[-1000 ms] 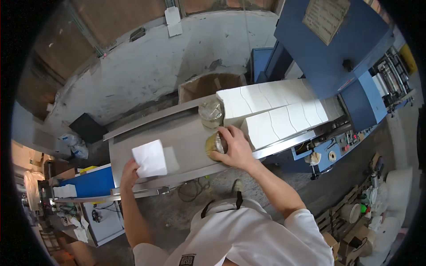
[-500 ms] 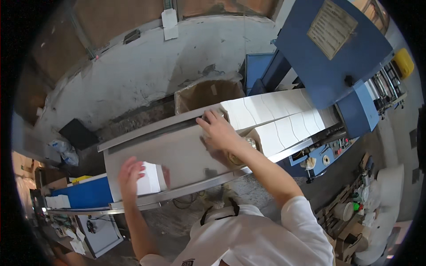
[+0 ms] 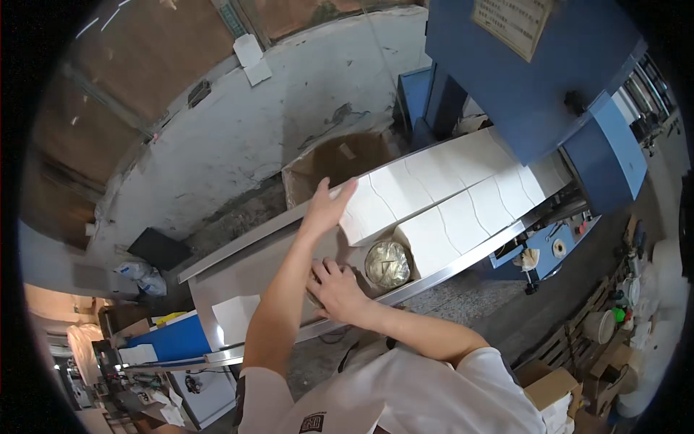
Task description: Packing stacks of manufactured napkins into shipping boxes from a production line.
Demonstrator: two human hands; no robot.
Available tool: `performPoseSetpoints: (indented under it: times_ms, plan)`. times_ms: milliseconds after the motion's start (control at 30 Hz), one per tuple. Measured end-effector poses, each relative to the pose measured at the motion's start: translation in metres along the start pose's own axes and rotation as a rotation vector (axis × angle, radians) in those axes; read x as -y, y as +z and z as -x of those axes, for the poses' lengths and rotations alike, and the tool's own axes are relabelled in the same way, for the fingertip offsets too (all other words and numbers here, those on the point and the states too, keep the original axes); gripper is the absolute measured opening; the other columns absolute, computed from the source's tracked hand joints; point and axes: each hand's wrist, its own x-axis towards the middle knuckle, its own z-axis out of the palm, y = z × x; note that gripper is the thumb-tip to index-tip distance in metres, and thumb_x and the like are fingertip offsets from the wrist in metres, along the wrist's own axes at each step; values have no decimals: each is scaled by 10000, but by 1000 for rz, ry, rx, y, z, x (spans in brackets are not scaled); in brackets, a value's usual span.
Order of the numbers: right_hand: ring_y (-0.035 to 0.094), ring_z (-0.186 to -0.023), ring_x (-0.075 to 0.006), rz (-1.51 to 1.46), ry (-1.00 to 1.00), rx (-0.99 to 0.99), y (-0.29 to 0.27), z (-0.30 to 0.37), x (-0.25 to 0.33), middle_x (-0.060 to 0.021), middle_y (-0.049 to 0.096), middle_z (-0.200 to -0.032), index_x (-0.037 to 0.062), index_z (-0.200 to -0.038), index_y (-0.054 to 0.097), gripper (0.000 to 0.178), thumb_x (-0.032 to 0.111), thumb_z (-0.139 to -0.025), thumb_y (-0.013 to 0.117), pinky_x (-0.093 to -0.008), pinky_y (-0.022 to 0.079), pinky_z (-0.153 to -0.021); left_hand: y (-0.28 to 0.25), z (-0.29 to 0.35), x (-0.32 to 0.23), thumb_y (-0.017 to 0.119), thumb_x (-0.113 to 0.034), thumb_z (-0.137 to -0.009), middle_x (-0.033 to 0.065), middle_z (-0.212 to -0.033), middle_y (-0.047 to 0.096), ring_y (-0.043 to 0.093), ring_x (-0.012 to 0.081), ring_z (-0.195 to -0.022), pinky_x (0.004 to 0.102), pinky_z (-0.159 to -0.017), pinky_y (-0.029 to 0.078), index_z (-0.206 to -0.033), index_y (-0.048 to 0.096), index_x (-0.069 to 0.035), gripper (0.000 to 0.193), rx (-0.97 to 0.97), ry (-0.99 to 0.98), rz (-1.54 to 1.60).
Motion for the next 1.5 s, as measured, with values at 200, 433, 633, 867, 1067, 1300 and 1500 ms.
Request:
performPoseSetpoints:
  times_ms: [200,433,633,867,1067,1300,1500]
  plan:
    - [402,-1217,-346,-45,-27,32,0,6,-12,-174,406,-1331,83,-1293,528,762,422,-666,798,-477,491,-824,28,-15,-32,655,-564,-765,317,-1374,462,454,388,-1306,392,-1071,367,-1404,370,87,956,22,0,-364]
    - [406,-1210,-343,-86,-39,66,1,5,-14,-181,393,-1342,77,-1301,520,776,423,-666,800,-505,483,-835,30,-22,-31,651,-388,-725,259,-1041,674,651,365,-1018,403,-884,492,-1119,638,63,599,-3,29,-280]
    - [428,-1190,-354,-52,-56,-8,2,1,-5,-173,419,-1336,90,-1337,483,827,406,-649,816,-520,464,-867,-26,-22,28,662,-225,-740,133,-874,714,678,213,-803,346,-728,527,-986,699,45,367,-47,101,-36]
    - [451,-1193,-386,170,-83,18,-10,-40,-33,-210,504,-1248,58,-1319,504,797,391,-654,792,-541,362,-1000,-184,61,56,628,-137,-824,17,-829,652,600,66,-656,194,-540,459,-1071,647,10,288,-109,101,435]
    - [523,-1114,-338,451,201,55,-49,-84,-119,-191,568,-1134,43,-1158,580,573,201,-636,756,-426,430,-975,-188,128,74,638,-124,-743,138,-978,703,669,222,-909,326,-801,515,-1069,671,9,354,-298,98,-164]
    - [582,-1145,-341,-680,145,-54,-37,-59,-21,-248,586,-1237,-30,-1309,509,528,311,-917,599,-395,452,-981,-123,150,118,709,-280,-750,224,-1202,626,673,328,-972,385,-872,515,-1323,522,-9,661,-330,-2,-321]
    - [516,-1220,-215,-1675,676,116,37,-48,-27,-114,544,-1344,45,-1391,460,593,494,-1004,423,-357,404,-1012,-96,152,170,720,-403,-851,196,-1199,610,623,203,-999,300,-829,495,-1337,472,62,717,-274,-152,419]
